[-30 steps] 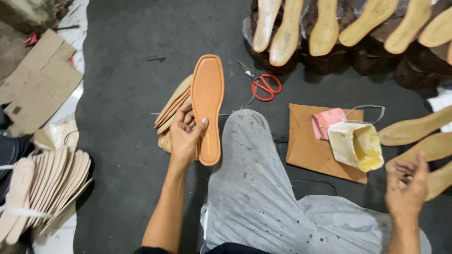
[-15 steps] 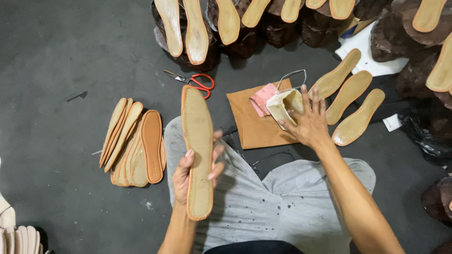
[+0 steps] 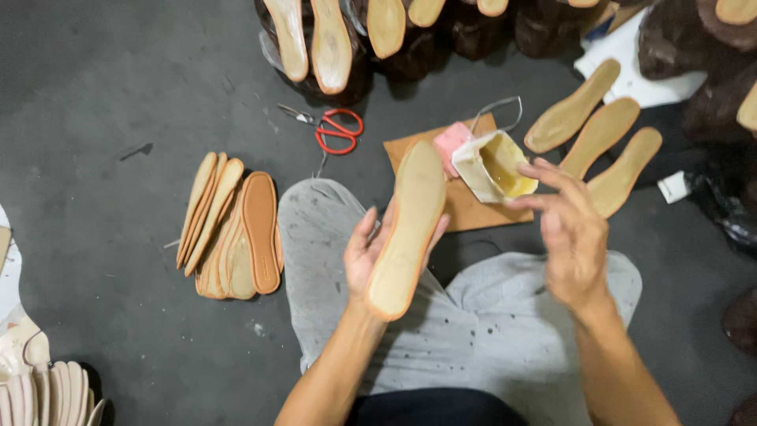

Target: The person sits on the floor and applies glue by hand from a container onto the underside of shoe insoles, spreading it over the surface with their fingers, then places the coated insole on the floor with other finished insoles and picks up the next one.

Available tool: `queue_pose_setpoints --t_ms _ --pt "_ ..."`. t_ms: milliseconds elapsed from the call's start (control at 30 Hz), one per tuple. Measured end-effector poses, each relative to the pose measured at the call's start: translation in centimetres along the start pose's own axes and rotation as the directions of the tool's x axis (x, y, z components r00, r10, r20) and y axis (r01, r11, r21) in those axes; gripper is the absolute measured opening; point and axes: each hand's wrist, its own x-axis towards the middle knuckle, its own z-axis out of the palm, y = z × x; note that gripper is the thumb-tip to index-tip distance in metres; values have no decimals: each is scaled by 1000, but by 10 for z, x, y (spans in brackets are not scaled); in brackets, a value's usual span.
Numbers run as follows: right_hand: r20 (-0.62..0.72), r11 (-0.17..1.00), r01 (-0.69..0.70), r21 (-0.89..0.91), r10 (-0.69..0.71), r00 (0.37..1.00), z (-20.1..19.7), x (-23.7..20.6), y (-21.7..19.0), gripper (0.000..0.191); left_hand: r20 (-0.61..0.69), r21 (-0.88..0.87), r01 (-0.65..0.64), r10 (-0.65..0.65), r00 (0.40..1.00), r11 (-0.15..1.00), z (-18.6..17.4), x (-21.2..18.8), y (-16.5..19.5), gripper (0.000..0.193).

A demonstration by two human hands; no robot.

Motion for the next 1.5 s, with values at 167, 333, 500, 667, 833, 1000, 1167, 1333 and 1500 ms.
queue_pose_setpoints --t_ms 167,333,500,667,833,1000,1167,1333,1500 --pt "45 977 215 8 -215 975 37 -26 -53 68 97 25 81 -83 992 996 11 13 -30 63" --pt "52 859 284 -426 -291 955 64 -37 -59 84 81 119 27 -36 996 993 25 12 -35 71" --pt "86 823 392 -412 -393 916 56 -50 -51 81 96 234 3 -27 995 972 31 11 -30 72" --pt "79 866 314 -390 -308 948 51 -36 -25 80 131 248 65 -100 986 967 25 8 -42 75" --pt "171 873 407 -270 -372 912 55 -34 -25 75 102 129 108 -122 987 986 16 9 -38 69" --pt "220 867 457 -198 -415 883 54 -38 -27 63 63 200 116 -131 989 973 7 11 -34 59" --pt "256 831 528 -172 -480 839 57 -38 -28 54 -46 180 205 -200 979 962 -5 11 -32 62" --pt "277 806 587 -73 -549 788 44 -32 -41 42 -151 181 368 -344 927 912 -9 16 -18 56" --pt "333 873 480 -80 -431 839 7 -2 -16 81 -274 154 564 -513 813 811 9 10 7 54"
